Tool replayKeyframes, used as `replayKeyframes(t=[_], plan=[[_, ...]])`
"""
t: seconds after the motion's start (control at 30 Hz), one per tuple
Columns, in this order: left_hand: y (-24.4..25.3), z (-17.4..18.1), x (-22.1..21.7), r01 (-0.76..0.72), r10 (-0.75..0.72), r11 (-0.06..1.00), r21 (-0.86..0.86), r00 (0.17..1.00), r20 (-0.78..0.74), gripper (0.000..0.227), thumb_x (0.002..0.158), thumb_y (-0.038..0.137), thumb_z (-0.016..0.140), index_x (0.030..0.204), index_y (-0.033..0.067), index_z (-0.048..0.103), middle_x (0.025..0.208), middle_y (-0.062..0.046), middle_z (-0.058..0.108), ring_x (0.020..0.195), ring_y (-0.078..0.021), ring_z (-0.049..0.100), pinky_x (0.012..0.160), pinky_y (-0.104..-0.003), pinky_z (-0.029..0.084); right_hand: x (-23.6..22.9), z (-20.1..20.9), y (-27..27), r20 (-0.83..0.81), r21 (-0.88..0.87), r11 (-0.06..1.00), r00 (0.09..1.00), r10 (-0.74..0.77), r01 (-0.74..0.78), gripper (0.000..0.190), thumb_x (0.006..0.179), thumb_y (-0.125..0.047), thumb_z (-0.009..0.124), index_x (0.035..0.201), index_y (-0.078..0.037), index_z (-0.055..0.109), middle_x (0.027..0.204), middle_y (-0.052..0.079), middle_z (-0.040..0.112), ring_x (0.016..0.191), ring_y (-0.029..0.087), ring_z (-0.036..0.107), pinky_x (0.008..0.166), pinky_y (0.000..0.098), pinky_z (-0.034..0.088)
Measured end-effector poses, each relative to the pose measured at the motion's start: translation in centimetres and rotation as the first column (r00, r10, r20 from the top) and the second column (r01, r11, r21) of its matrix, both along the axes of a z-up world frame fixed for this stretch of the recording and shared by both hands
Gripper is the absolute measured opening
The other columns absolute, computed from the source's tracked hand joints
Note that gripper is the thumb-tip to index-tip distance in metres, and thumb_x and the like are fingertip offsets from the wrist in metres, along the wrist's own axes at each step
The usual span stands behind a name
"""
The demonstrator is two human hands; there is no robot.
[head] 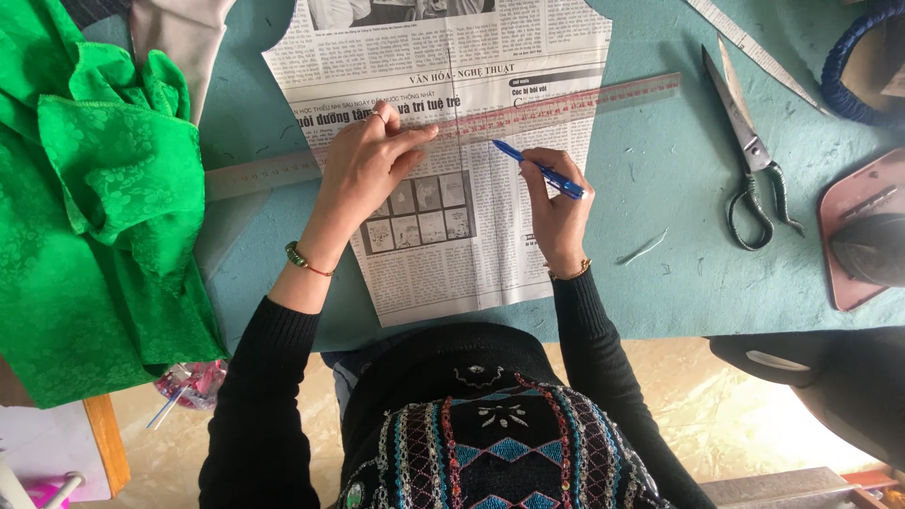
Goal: The person uses a ruler and a blue pen to draw straight lines on a newspaper pattern laid out on a table. They repeatedly reposition the ruler to mark different sections of the paper while other sewing tools like scissors and fabric are visible nearby.
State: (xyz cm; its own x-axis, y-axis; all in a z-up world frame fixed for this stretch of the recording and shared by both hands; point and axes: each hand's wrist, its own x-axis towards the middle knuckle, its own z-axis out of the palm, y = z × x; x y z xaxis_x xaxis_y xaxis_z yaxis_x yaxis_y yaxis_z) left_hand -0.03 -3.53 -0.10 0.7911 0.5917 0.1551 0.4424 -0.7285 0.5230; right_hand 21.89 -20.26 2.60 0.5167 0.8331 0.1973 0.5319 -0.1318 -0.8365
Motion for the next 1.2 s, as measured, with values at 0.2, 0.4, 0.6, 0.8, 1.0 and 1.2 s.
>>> replayKeyframes(t=[0.2,0.4,0.6,0.8,1.0,1.2], plan=[[0.0,0.0,0.0,0.011,-0.011,1.000,-0.004,1.000,0.013,0.021,0.093,0.016,0.080,0.113,0.0215,0.080,0.094,-0.005,0.050,0.068,-0.0265,0.070,0.072,-0.043,0.059,3.3,-0.7,-0.8,-0.016,0.050,0.996,0.998,-0.069,0.069,0.003,0.104,-0.004,0.069,0.106,-0.003,0.071,0.089,0.013,0.071,0.077,0.024,0.068,0.079,0.0384,0.054],[0.1,-1.7,-0.2,0.024,-0.023,0.999,0.027,1.000,-0.016,0.029,0.093,0.018,0.079,0.121,0.0261,0.077,0.095,-0.005,0.050,0.073,-0.0315,0.073,0.074,-0.045,0.060,8.3,-0.4,-2.1,0.091,0.127,0.982,0.985,-0.149,0.137,0.011,0.111,-0.008,0.064,0.107,0.000,0.069,0.082,0.014,0.067,0.072,0.023,0.066,0.077,0.0365,0.053],[0.1,-1.7,-0.3,0.016,-0.016,0.999,0.030,1.000,-0.019,0.027,0.095,0.020,0.077,0.121,0.0288,0.077,0.097,-0.005,0.050,0.072,-0.0272,0.072,0.075,-0.040,0.060,8.7,0.6,-3.1,0.097,0.174,0.965,0.972,-0.213,0.194,0.011,0.111,-0.007,0.063,0.110,0.003,0.068,0.084,0.016,0.067,0.077,0.023,0.065,0.080,0.0370,0.053],[-0.5,0.0,-0.6,0.099,-0.093,0.981,-0.165,0.995,0.043,0.023,0.102,0.022,0.069,0.120,0.0339,0.076,0.098,-0.009,0.054,0.073,-0.0273,0.067,0.072,-0.041,0.055,4.4,4.9,-6.8,0.431,0.145,0.977,0.878,-0.206,0.158,0.024,0.111,-0.003,0.041,0.120,-0.005,0.063,0.122,0.012,0.057,0.102,0.030,0.057,0.090,0.0431,0.046],[-8.6,4.7,2.6,0.517,-0.467,0.849,-0.110,0.832,0.300,0.025,0.082,0.011,0.081,0.105,0.0210,0.080,0.093,-0.016,0.063,0.071,-0.0403,0.068,0.069,-0.053,0.058,-2.5,5.5,-14.1,0.472,-0.263,0.963,0.879,0.068,0.066,0.030,0.085,0.003,0.077,0.113,-0.004,0.073,0.116,0.018,0.069,0.099,0.039,0.062,0.094,0.0471,0.046],[-16.8,-1.9,5.7,0.809,-0.806,0.588,0.007,0.585,0.093,0.036,0.090,0.030,0.078,0.126,0.0300,0.072,0.106,-0.005,0.070,0.081,-0.0202,0.069,0.089,-0.042,0.051,-8.8,-2.0,-27.0,0.213,-0.522,0.801,0.954,-0.213,0.295,0.019,0.091,-0.035,0.079,0.103,-0.021,0.077,0.068,0.003,0.060,0.075,0.027,0.060,0.081,0.0380,0.048]])
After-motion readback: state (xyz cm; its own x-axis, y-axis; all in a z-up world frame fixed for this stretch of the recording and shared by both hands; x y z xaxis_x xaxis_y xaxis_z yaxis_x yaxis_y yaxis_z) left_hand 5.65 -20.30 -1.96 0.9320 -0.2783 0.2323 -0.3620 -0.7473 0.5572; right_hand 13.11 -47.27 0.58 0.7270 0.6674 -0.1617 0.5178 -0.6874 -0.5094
